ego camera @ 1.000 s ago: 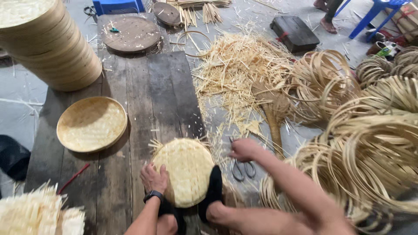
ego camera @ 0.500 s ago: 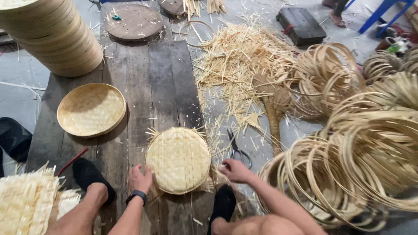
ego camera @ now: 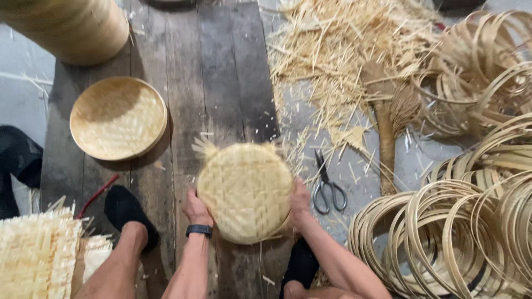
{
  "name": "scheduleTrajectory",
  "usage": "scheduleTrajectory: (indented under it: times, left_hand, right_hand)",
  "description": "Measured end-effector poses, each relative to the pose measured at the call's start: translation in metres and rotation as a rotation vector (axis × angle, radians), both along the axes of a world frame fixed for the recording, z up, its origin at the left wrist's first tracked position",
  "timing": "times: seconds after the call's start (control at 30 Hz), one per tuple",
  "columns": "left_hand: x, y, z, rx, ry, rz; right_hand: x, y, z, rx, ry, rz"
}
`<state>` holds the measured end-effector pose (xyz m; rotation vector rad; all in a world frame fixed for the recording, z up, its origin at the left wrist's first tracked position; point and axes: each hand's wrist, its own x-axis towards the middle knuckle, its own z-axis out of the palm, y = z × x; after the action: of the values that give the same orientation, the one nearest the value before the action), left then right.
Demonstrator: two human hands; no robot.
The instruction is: The person places a square woven bamboo mat onto a circular wooden base, secures it with a bamboo ring, and trims the excess bamboo strips using scissors.
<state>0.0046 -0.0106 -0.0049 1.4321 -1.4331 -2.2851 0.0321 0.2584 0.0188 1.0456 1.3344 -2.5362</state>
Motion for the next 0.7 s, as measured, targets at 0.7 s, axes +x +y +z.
scheduleTrajectory:
  times: [0.7]
  left_hand:
    - [0.048, 0.071, 0.009, -1.371, 0.3, -0.856]
  right_hand:
    - [0.049, 0.115, -0.078, 1.607, 0.017, 0.366]
